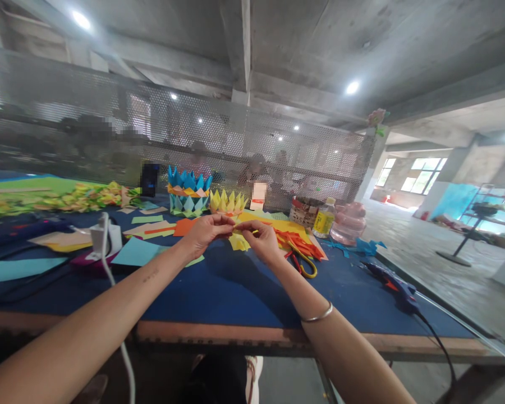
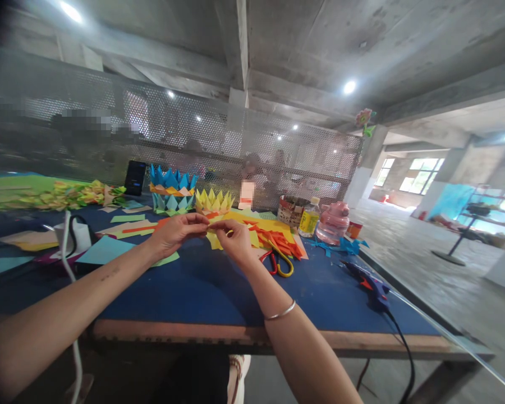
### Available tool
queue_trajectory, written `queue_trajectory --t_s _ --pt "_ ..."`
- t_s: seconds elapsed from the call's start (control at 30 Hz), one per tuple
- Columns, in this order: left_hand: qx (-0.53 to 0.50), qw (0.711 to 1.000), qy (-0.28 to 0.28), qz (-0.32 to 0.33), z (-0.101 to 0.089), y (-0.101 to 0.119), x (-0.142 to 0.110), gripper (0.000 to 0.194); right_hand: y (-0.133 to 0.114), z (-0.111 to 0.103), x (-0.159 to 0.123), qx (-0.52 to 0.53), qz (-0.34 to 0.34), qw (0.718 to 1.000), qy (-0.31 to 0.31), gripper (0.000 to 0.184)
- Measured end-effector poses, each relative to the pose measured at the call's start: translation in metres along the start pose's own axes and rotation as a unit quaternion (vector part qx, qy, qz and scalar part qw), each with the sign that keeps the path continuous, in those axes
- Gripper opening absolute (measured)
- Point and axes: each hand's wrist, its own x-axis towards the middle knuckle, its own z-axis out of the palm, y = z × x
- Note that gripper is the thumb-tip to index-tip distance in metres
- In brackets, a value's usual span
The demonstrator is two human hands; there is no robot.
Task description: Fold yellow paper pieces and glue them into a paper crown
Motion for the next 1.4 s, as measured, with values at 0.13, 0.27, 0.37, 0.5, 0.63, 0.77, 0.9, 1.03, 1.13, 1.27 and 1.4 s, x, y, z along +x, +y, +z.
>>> queue_trajectory --t_s 0.13,0.27,0.37,0.5,0.63,0.77,0.9,1.03,1.13,1.27,1.4 --pt "0.060 0.996 0.006 0.058 0.000 -0.002 0.002 0.020 -0.005 -0.001 -0.002 0.024 0.027 0.999 0.017 0.021" --pt "0.121 0.988 0.002 0.094 0.002 -0.001 0.001 0.014 -0.001 0.000 0.000 0.033 0.083 0.996 0.002 0.038" --pt "0.153 0.983 -0.003 0.099 0.004 0.002 -0.002 0.010 0.004 0.001 0.001 0.028 0.085 0.995 -0.032 0.037" --pt "0.174 0.979 -0.010 0.104 0.005 0.004 -0.004 0.011 0.009 0.000 0.002 -0.016 0.051 0.998 -0.042 0.038" --pt "0.159 0.982 -0.022 0.103 0.003 0.002 -0.003 0.026 0.011 0.000 0.004 -0.011 0.050 0.999 -0.017 0.036" --pt "0.130 0.988 -0.034 0.080 0.002 0.000 -0.001 0.039 0.012 0.000 0.004 0.001 0.051 0.999 -0.005 0.034" --pt "0.120 0.991 -0.032 0.043 0.002 -0.001 0.000 0.042 0.012 -0.001 0.004 0.011 0.047 0.999 -0.006 0.031" --pt "0.128 0.991 -0.032 0.038 0.002 -0.002 -0.001 0.033 0.012 -0.001 0.004 0.007 0.035 0.999 -0.005 0.030" --pt "0.119 0.992 -0.027 0.040 0.002 -0.001 -0.001 0.029 0.012 -0.001 0.004 0.007 0.032 0.999 -0.008 0.029" --pt "0.099 0.995 -0.010 0.006 0.001 0.000 -0.002 0.028 0.010 -0.001 0.003 0.013 0.035 0.999 -0.015 0.030" --pt "0.043 0.998 -0.005 -0.040 0.000 0.001 -0.002 0.027 0.008 -0.001 0.004 0.051 0.048 0.997 -0.033 0.030"
